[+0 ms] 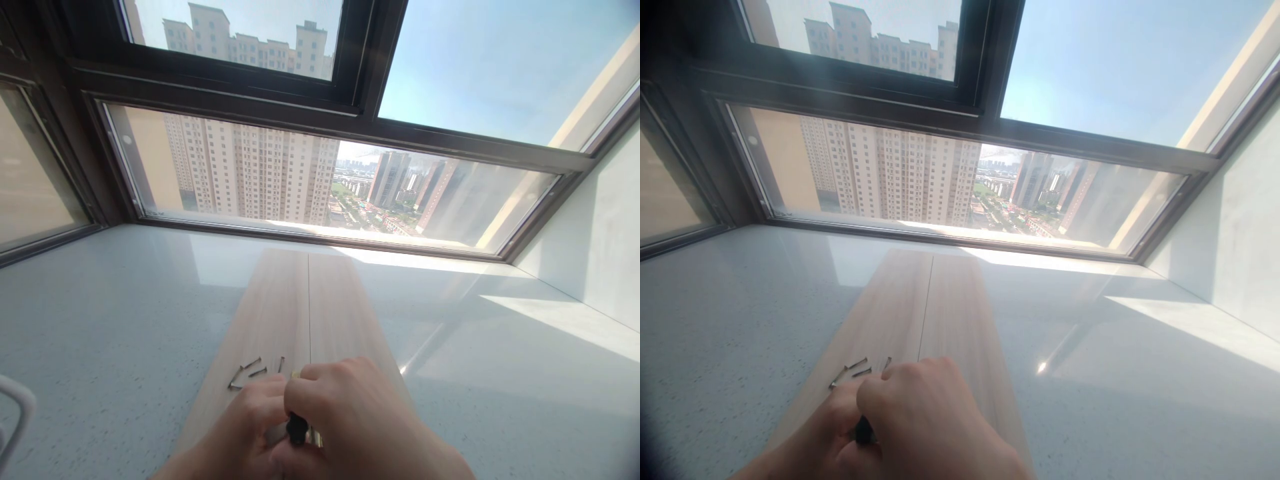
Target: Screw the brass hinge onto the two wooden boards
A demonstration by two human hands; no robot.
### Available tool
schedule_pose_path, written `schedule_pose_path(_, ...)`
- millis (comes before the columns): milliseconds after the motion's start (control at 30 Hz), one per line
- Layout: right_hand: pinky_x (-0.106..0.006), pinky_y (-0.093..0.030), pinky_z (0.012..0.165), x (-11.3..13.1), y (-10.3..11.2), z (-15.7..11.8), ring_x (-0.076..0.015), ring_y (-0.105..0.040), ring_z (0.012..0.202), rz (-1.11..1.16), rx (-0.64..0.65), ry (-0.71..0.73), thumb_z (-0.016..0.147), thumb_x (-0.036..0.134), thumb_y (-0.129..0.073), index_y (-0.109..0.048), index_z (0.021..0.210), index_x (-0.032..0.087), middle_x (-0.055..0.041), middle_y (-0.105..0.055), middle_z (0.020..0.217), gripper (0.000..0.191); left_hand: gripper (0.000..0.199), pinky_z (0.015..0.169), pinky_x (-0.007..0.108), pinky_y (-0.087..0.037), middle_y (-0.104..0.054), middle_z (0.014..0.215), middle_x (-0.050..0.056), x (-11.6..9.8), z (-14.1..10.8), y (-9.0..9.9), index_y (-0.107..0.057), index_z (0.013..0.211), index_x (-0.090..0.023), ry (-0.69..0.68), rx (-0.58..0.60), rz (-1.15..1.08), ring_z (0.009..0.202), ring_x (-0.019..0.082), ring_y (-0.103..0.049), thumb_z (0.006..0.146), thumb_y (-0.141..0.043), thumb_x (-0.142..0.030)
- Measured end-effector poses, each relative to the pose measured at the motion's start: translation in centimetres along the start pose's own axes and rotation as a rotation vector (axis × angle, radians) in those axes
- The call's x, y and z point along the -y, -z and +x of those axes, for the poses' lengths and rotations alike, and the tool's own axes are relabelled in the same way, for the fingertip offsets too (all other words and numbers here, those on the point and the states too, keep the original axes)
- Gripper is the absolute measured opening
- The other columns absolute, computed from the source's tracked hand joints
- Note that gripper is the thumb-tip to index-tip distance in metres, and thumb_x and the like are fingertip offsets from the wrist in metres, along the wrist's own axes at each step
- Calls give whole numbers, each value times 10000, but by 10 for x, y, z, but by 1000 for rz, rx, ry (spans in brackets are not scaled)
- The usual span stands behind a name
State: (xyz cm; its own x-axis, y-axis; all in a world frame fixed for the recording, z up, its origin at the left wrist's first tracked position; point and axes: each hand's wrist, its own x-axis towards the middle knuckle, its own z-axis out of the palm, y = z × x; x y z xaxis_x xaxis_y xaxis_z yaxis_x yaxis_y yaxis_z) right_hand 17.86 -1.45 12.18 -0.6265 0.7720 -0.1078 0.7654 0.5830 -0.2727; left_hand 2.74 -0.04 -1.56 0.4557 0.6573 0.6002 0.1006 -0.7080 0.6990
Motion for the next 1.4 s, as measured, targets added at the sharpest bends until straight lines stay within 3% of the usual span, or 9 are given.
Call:
schedule_pose_path(267,-242,-192,472,0,3,-4,-97,-473,579,-2,31,2,744,305,-679,-619,788,204,25,-677,802,126,89,593,223,-419,-596,659,-21,-3,1,1,-514,661,-202,-6,29,6,637,135,-604,748,-499,-193)
schedule_pose_path(567,-248,-193,484,-1,4,-3,-108,-464,586,17,14,-1,747,387,-691,-616,777,205,25,-660,778,198,134,594,228,-426,-592,647,-13,0,2,0,-490,623,-198,-23,41,-38,631,141,-585,751,-516,-229)
schedule_pose_path(767,-243,-204,483,-1,4,-4,-106,-493,595,14,48,20,750,303,-663,-649,843,218,24,-677,811,127,92,579,203,-424,-619,688,-13,-7,4,2,-517,663,-201,-43,68,-23,659,134,-611,755,-514,-197)
schedule_pose_path(900,-250,-187,477,-1,1,-4,-101,-480,570,-3,-9,11,748,356,-683,-612,753,190,14,-673,764,181,52,632,216,-459,-666,778,9,-5,1,2,-558,734,-210,1,45,-29,732,160,-640,776,-526,-217)
schedule_pose_path(1133,-255,-181,461,-2,-2,-3,-105,-452,536,-18,-54,-9,744,456,-682,-621,749,201,18,-651,724,263,159,568,221,-423,-620,694,9,2,2,0,-493,657,-201,-65,50,-2,645,148,-594,805,-491,-260)
schedule_pose_path(1267,-242,-185,465,-1,-1,-2,-93,-444,556,-4,-26,34,745,363,-680,-632,804,214,36,-660,769,167,65,607,224,-454,-646,736,5,-2,4,0,-528,700,-203,-34,34,16,690,156,-629,760,-508,-190)
schedule_pose_path(1400,-236,-177,470,-2,-2,-1,-85,-403,551,14,-47,58,746,329,-669,-599,727,193,37,-648,738,155,44,627,230,-472,-654,744,0,-3,2,2,-564,768,-207,-63,6,30,694,157,-639,745,-535,-184)
